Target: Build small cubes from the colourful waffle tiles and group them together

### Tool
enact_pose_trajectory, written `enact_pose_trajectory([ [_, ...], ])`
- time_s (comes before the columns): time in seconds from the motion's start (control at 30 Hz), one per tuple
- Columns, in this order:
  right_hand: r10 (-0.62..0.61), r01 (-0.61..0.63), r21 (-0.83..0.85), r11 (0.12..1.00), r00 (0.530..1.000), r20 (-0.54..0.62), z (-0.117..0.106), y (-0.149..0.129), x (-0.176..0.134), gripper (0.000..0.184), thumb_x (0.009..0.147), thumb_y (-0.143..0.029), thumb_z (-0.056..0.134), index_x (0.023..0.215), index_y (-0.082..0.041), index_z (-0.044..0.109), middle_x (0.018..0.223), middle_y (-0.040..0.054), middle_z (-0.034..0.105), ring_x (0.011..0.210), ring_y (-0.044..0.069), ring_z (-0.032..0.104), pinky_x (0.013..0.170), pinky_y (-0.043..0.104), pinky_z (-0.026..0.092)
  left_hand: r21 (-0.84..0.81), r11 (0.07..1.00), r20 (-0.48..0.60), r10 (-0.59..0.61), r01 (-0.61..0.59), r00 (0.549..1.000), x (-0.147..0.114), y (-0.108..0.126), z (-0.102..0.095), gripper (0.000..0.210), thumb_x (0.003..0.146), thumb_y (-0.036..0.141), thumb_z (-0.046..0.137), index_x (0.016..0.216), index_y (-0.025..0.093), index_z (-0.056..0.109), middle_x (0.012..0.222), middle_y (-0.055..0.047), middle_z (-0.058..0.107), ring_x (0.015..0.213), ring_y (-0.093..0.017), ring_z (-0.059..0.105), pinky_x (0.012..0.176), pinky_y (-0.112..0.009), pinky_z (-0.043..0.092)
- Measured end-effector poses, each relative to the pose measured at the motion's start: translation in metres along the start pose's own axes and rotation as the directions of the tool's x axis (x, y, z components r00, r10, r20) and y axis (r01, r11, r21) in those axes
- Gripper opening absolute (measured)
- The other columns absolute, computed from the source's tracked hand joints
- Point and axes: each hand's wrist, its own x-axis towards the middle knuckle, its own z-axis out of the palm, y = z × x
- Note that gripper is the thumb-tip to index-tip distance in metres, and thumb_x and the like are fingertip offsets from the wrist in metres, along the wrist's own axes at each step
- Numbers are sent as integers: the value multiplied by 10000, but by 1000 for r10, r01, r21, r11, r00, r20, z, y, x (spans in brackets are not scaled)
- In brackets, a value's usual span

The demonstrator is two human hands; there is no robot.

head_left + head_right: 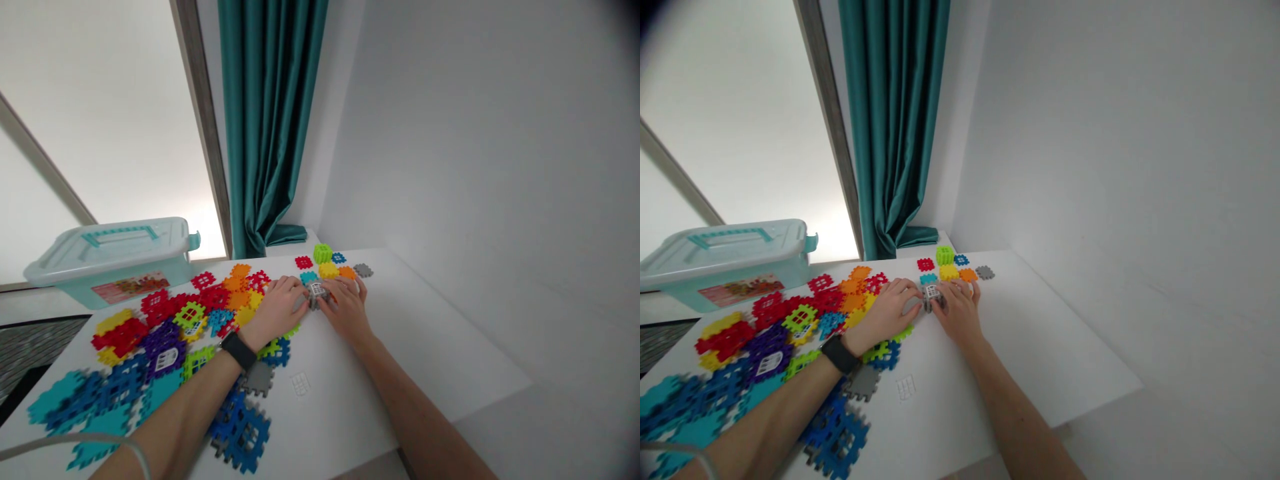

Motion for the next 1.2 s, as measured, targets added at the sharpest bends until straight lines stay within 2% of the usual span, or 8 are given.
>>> enact_pose_trajectory([
  [0.3,4,-4,-7,1000,1000,9,-1,-3,-2,230,908,-340,651,1127,-272,664,1124,44,753,1160,276,586,1165,539,142,-27,999,-37,-20,19,999,0,1,-1,151,934,233,561,1033,203,671,1168,-93,600,1095,-283,548,952,-480,463],
  [0.6,37,-37,-19,999,999,-8,1,-3,-4,207,909,-328,650,1105,-270,679,1148,35,758,1165,259,586,1175,477,113,13,1000,-16,-1,1,1000,-1,1,5,132,940,231,557,995,212,675,1199,-89,585,1115,-272,541,965,-456,472],
  [1.2,39,-39,-20,999,999,26,2,-2,-5,183,923,-335,640,1087,-269,686,1154,37,756,1175,262,576,1168,494,120,-2,1000,-10,-3,3,1000,-2,0,7,142,937,239,559,1010,204,676,1228,-102,566,1136,-281,534,984,-474,475],
])
